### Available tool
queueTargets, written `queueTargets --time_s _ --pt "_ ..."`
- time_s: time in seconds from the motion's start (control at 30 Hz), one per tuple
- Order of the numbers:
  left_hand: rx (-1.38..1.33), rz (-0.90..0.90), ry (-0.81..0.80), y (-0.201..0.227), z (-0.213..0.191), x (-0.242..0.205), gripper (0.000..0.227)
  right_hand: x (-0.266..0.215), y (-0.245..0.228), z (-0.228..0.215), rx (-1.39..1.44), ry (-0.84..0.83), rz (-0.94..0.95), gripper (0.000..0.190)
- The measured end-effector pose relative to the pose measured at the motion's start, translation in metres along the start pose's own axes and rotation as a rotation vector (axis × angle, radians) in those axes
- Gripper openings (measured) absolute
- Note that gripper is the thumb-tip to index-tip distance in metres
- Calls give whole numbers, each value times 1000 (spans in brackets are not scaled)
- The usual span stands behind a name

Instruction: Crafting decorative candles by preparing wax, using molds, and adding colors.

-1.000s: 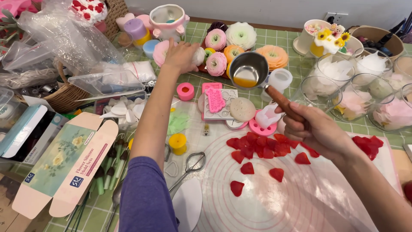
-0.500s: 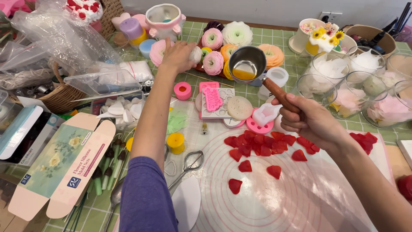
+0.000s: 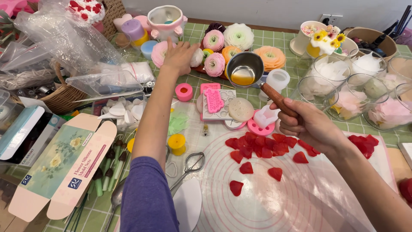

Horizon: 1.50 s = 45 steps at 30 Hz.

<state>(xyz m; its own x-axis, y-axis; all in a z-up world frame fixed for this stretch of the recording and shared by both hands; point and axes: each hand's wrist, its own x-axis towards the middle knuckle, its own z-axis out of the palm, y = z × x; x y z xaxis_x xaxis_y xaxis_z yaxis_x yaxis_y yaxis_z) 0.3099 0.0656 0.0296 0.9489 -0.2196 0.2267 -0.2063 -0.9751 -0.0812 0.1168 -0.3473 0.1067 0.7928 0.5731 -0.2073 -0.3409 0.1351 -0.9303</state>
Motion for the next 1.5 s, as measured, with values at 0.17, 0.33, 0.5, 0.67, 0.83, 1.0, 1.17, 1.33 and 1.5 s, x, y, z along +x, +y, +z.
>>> queueTargets --time_s 0.17,0.33,0.5,0.67,0.83,1.0,1.17,1.33,1.5 --pt "8 25 17 -5 9 5 88 0 1 1 1 -2 -7 35" --pt "-63 4 -16 -7 3 8 83 1 4 -1 2 -5 4 36" --pt "-30 -36 62 -15 16 14 69 5 7 0 0 5 25 36" --pt "-48 -39 26 -4 -6 -2 84 3 5 5 -22 15 28 37" --pt "-83 -13 36 -7 1 0 83 1 5 5 -50 31 33 37" --pt "-82 -36 62 -9 8 1 75 3 8 5 -34 17 21 35" --pt "-145 49 247 -1 -5 -22 86 6 7 17 -63 30 36 34" --pt "-408 42 515 8 -31 -80 61 12 18 24 -141 25 14 35" --pt "-810 -170 482 -5 -2 -125 46 25 36 33 -170 -31 -40 35"
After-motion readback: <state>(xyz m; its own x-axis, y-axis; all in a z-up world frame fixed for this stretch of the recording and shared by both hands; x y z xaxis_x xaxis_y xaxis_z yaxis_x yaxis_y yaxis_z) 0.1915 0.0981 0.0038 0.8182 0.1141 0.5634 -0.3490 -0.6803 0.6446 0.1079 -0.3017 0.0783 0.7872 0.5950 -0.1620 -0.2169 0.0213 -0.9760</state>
